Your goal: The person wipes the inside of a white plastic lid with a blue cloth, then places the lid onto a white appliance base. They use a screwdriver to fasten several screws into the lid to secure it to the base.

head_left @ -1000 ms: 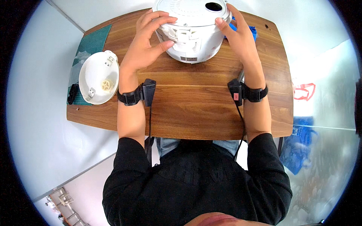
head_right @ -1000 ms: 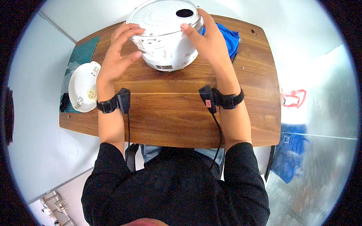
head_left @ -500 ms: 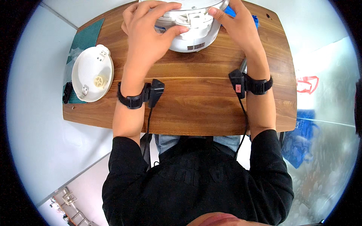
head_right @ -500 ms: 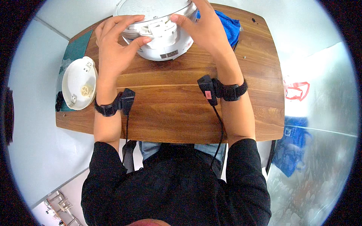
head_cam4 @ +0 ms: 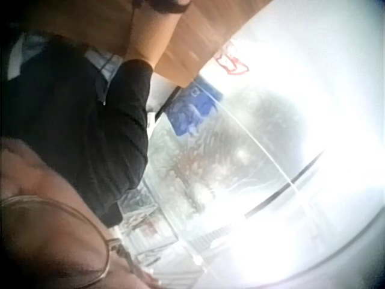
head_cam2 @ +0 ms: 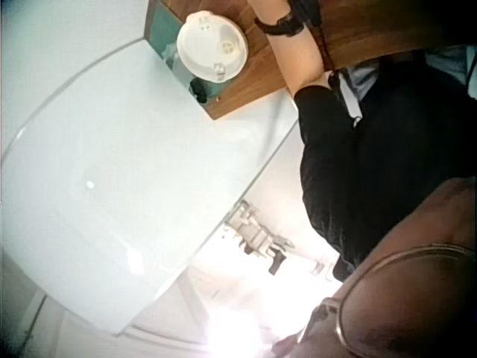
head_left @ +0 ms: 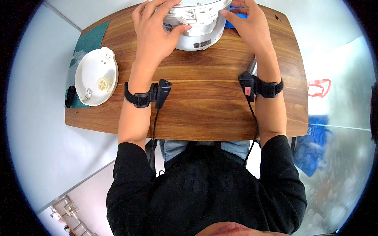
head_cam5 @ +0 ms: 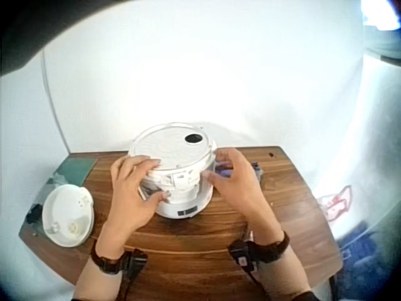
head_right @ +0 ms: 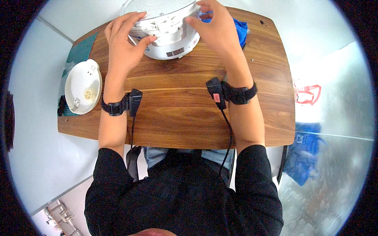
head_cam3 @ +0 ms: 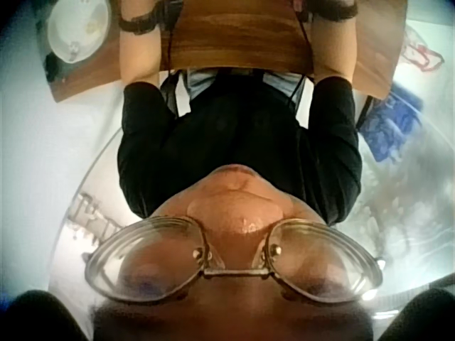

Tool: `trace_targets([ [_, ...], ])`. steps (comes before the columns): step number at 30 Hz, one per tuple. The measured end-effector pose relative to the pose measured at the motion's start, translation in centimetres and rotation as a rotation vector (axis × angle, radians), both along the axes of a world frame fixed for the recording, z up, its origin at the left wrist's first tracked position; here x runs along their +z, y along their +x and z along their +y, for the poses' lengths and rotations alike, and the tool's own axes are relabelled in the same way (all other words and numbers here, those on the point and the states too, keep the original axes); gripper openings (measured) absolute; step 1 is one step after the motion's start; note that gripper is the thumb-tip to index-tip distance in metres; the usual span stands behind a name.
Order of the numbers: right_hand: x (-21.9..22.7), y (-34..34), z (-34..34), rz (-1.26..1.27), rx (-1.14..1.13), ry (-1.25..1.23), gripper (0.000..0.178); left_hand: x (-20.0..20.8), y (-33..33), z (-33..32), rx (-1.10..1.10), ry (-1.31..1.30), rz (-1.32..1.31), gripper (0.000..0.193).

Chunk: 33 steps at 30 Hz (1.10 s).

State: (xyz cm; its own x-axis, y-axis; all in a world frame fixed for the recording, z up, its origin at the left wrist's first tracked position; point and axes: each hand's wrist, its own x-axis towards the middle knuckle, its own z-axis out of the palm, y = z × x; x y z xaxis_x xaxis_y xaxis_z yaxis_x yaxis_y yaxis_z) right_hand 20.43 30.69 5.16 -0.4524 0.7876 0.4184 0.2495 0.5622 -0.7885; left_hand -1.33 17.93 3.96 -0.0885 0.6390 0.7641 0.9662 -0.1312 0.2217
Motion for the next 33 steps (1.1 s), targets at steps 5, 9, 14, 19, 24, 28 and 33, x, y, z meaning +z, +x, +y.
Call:
trace_targets([
  [5,0.1,1.0,-0.8,-0.100,0.131,0.074,0.036,0.5,0.8,-0.5,-0.015,0.025,-0.093,0.064],
  [9,-0.8,0.1,-0.6,-0.117,0.104,0.089,0.026,0.2,0.9,-0.8,0.051,0.037,-0.066,0.060],
  [14,-0.8,-0.1,-1.2,-0.054,0.086,-0.009,0.026,0.1,1.4,-0.7,-0.012,-0.021,-0.191,0.056],
  [19,-1.4,-0.5,-1.1,0.040,0.129,0.008,0.031,-0.2,1.6,-0.5,-0.045,0.016,-0.178,0.056],
  [24,-2.5,-1.5,-0.3,0.046,0.145,0.017,0.031,-0.3,1.9,-0.5,-0.104,0.034,-0.267,0.052],
  [28,-2.7,-1.9,-0.6,0.053,0.077,0.073,0.029,-0.2,2.4,-0.3,-0.184,0.045,-0.261,0.046],
  [33,-3.1,-2.2,-0.5,0.117,0.109,0.087,0.024,-0.7,2.2,0.0,-0.253,0.081,-0.185,0.041],
])
